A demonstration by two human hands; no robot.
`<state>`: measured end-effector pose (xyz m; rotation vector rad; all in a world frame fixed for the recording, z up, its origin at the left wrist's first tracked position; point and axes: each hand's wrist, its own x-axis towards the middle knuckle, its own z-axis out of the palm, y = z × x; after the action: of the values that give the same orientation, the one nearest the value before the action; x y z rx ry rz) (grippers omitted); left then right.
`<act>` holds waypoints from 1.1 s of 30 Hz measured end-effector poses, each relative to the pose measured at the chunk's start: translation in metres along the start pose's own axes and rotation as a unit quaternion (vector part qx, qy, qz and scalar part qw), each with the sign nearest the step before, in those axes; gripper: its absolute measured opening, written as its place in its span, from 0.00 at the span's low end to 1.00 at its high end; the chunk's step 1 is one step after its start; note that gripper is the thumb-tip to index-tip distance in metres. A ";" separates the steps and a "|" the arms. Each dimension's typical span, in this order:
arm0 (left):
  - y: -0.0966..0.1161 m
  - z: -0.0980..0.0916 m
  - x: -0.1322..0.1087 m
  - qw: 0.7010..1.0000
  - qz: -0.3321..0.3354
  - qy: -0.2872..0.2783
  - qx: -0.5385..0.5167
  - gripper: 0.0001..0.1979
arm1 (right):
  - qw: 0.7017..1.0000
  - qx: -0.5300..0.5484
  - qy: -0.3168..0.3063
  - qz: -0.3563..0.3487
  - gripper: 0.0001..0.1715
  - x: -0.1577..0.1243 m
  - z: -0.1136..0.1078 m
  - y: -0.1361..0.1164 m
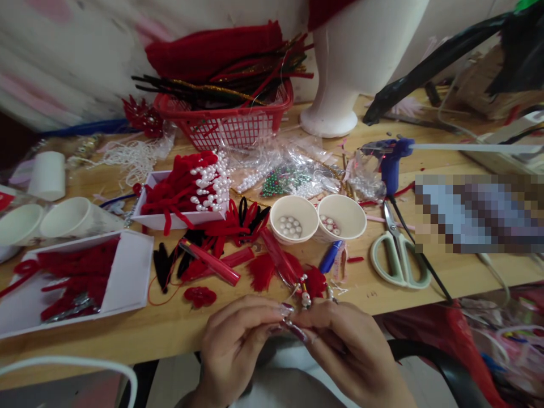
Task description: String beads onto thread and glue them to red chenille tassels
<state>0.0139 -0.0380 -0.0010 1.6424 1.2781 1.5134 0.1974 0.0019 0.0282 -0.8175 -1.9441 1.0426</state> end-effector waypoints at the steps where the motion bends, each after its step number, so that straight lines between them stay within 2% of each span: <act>1: 0.001 -0.002 0.001 1.000 0.009 -0.009 0.010 0.08 | 1.000 0.003 -0.004 0.002 0.10 0.000 0.000 0.000; 7: 0.009 -0.014 0.013 0.997 -0.009 -0.073 -0.003 0.04 | 1.000 0.000 -0.026 -0.001 0.10 0.000 -0.002 0.001; 10: 0.010 -0.016 0.015 0.996 -0.012 -0.087 -0.004 0.03 | 0.999 -0.016 -0.034 -0.006 0.07 0.000 -0.002 0.001; 19: 0.009 -0.015 0.016 0.995 0.010 -0.097 0.028 0.05 | 0.996 -0.073 -0.043 -0.021 0.07 -0.001 -0.004 0.000; 33: 0.009 -0.015 0.016 0.995 0.024 -0.084 0.047 0.07 | 0.996 -0.057 -0.061 -0.010 0.05 0.002 -0.006 0.005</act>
<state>0.0010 -0.0299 0.0171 1.8313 1.2423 1.3290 0.2024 0.0077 0.0269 -0.8108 -2.1280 0.9978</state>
